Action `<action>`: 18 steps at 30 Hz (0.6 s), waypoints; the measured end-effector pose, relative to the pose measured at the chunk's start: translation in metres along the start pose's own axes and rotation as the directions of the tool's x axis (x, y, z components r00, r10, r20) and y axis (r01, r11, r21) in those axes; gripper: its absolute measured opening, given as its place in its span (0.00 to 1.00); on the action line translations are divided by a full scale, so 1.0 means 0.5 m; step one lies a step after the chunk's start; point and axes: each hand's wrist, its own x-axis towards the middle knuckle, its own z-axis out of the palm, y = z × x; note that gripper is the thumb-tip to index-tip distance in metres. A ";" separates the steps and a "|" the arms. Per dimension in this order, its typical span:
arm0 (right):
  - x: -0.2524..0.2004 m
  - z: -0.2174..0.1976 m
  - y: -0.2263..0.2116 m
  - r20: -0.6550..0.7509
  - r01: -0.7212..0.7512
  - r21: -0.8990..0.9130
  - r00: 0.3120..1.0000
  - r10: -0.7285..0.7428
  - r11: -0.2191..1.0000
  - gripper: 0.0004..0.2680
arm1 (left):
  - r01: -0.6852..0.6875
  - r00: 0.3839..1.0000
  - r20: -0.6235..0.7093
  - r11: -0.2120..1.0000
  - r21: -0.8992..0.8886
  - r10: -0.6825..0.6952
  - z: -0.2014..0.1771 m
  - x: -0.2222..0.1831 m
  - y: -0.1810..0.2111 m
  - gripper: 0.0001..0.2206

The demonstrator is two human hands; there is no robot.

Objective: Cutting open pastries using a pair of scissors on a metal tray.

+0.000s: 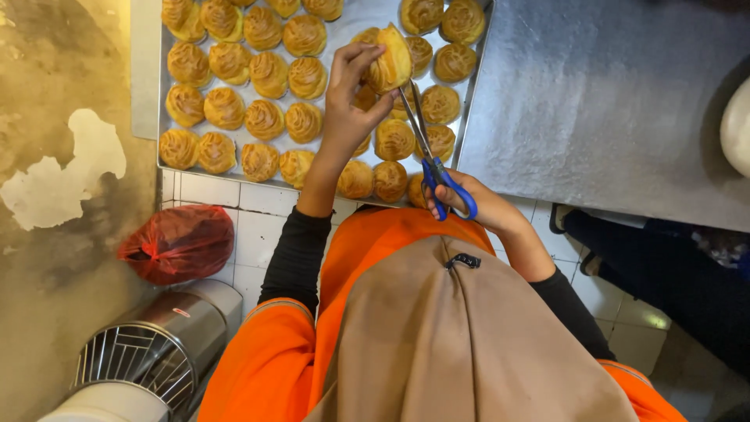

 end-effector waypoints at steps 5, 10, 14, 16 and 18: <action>0.007 0.020 0.010 0.044 0.106 -0.009 0.993 -0.106 0.994 0.19 | -0.025 0.999 0.026 0.999 -0.026 0.026 -0.008 -0.018 -0.001 0.25; 0.030 0.035 0.034 -0.038 0.096 0.052 0.995 -0.094 0.994 0.22 | -0.004 0.997 0.072 0.997 -0.082 0.010 0.005 -0.031 0.014 0.27; 0.029 0.057 0.033 -0.213 0.072 0.023 0.975 -0.065 0.997 0.11 | 0.031 0.996 0.082 0.991 -0.130 -0.021 0.017 -0.031 0.008 0.27; 0.029 0.061 0.032 -0.248 0.065 0.022 0.967 -0.058 0.998 0.10 | 0.042 0.996 0.087 0.982 -0.185 -0.026 0.022 -0.022 -0.010 0.27; 0.032 0.062 0.030 -0.282 0.040 0.103 0.959 -0.009 0.994 0.10 | 0.100 0.989 0.123 0.979 -0.177 -0.079 0.025 -0.009 -0.028 0.26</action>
